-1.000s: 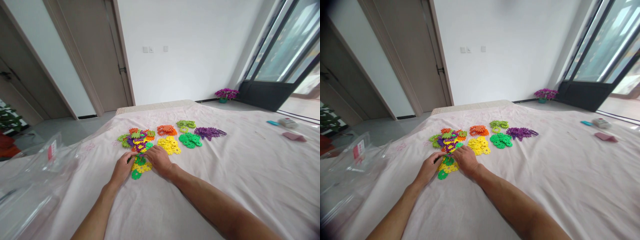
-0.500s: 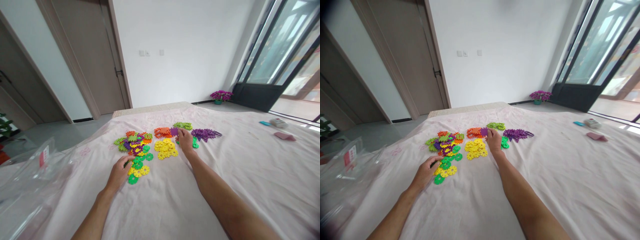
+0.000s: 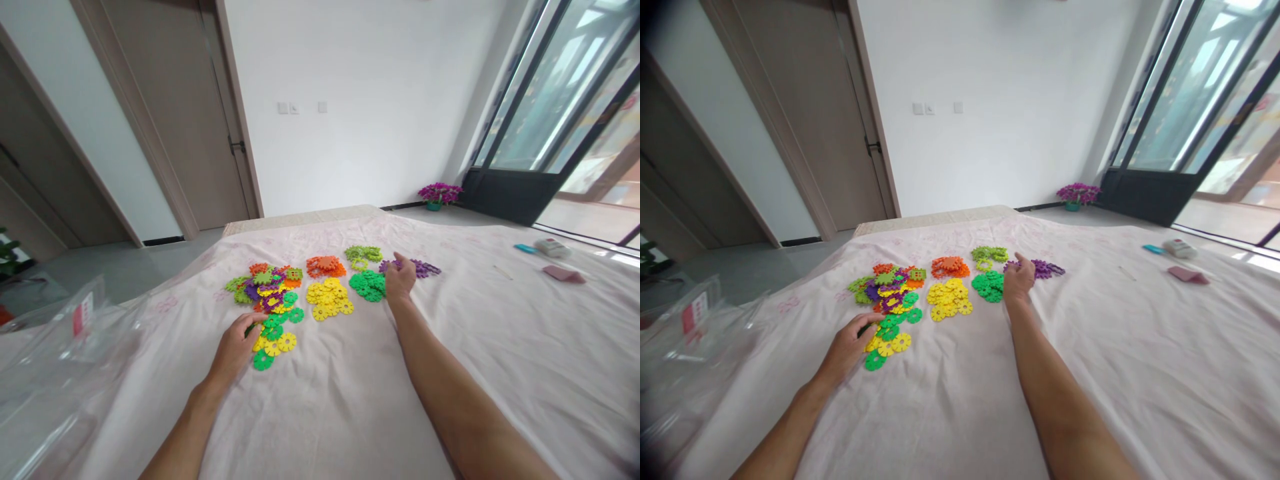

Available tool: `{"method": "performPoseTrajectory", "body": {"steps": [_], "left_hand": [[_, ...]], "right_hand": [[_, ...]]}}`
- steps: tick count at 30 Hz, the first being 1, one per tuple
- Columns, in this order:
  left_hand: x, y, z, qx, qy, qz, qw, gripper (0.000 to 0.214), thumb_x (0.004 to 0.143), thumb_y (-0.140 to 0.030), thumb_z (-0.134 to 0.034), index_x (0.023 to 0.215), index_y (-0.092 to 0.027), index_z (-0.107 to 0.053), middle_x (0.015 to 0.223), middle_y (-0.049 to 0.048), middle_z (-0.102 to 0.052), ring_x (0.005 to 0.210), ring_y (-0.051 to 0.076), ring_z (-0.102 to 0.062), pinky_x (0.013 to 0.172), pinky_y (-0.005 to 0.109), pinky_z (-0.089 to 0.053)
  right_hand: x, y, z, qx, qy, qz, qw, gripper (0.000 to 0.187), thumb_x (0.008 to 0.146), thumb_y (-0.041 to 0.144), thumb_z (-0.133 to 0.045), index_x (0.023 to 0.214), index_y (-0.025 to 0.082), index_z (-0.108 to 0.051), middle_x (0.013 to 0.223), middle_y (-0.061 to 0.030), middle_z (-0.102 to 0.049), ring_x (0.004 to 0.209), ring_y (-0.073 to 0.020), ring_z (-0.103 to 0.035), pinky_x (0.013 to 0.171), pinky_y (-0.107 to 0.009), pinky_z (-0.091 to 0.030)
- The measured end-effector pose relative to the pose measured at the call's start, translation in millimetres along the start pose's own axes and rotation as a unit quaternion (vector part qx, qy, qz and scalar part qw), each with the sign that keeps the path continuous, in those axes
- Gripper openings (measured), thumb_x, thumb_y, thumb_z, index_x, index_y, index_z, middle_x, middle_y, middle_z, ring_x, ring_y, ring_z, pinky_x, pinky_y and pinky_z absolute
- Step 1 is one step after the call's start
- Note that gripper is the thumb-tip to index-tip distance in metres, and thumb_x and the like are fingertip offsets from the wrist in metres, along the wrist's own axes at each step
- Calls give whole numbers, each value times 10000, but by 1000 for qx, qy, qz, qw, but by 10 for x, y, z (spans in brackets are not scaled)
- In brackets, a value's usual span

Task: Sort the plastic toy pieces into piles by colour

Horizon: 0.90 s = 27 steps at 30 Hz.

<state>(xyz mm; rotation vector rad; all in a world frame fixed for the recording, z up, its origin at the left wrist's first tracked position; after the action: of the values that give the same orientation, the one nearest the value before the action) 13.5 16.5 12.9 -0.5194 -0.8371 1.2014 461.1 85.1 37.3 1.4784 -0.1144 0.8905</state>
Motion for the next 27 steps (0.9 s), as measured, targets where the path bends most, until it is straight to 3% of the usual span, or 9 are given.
{"method": "performPoseTrajectory", "body": {"steps": [2,4,7,10,12,15,17,22,27], "left_hand": [[-6,-9,3,2,2,0,1000,302,858,-297,-459,1050,-200,-671,1171,57,-651,1128,206,-586,1035,362,-422],[-11,-21,6,1,5,0,1000,302,859,-293,-458,1054,-203,-671,1181,57,-647,1131,206,-584,1034,363,-424],[-11,-37,8,-1,7,-2,1000,301,857,-286,-463,1057,-205,-672,1194,57,-642,1134,204,-579,1030,358,-426],[-4,-42,12,-1,5,0,1000,299,857,-285,-469,1059,-204,-673,1179,56,-650,1124,200,-584,1031,357,-423],[-1,-48,18,-1,1,0,1000,296,851,-278,-472,1050,-203,-678,1160,53,-660,1108,198,-594,1024,356,-429],[-5,-66,29,-1,-5,-6,1000,298,839,-263,-474,1039,-207,-688,1145,46,-670,1098,197,-604,1015,353,-438],[-9,-72,34,-1,-8,-9,1000,304,835,-258,-475,1042,-212,-693,1142,41,-674,1096,196,-607,1012,352,-441],[-4,-44,23,3,-9,-9,1000,308,839,-257,-478,1056,-209,-690,1143,47,-673,1093,196,-608,1011,357,-443],[5,-32,15,6,-7,-9,1000,289,843,-264,-478,1032,-205,-688,1146,50,-668,1095,196,-604,1013,355,-440]], "right_hand": [[-195,232,-163,-6,49,52,997,307,745,193,-478,978,140,-670,973,-100,-657,811,-192,-586,830,-376,-491],[-462,507,-353,17,151,120,981,303,784,176,-465,996,141,-679,983,-99,-662,780,-176,-588,784,-333,-491],[-973,918,-558,45,346,225,910,299,860,154,-440,1044,157,-676,999,-87,-670,790,-157,-599,754,-290,-475],[-1437,1225,-575,65,451,287,843,203,854,173,-562,984,227,-707,930,-14,-689,794,-125,-606,751,-232,-461],[-1672,1357,-554,52,495,328,803,197,862,205,-599,1031,234,-697,977,-27,-685,869,-143,-603,792,-245,-449],[-1865,1430,-549,-31,525,387,758,217,882,311,-626,1070,215,-677,1025,-70,-672,995,-201,-561,873,-312,-412],[-1893,1420,-566,-81,526,399,746,229,884,363,-631,1052,213,-677,996,-72,-672,996,-217,-543,870,-329,-394],[-1876,1389,-594,-110,527,407,737,211,952,348,-540,1021,203,-677,945,-65,-674,939,-193,-543,838,-309,-368],[-1830,1408,-565,-114,511,391,757,260,999,287,-437,967,196,-679,892,-62,-685,873,-173,-566,795,-288,-370]]}}
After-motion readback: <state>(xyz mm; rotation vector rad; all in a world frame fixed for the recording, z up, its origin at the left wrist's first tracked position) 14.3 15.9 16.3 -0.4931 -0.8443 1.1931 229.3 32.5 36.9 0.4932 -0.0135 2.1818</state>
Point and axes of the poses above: each hand's wrist, its own x-axis towards the middle knuckle, its own z-axis out of the back of the hand, y = z × x, the point moved 4 cm from there along x, towards the middle knuckle
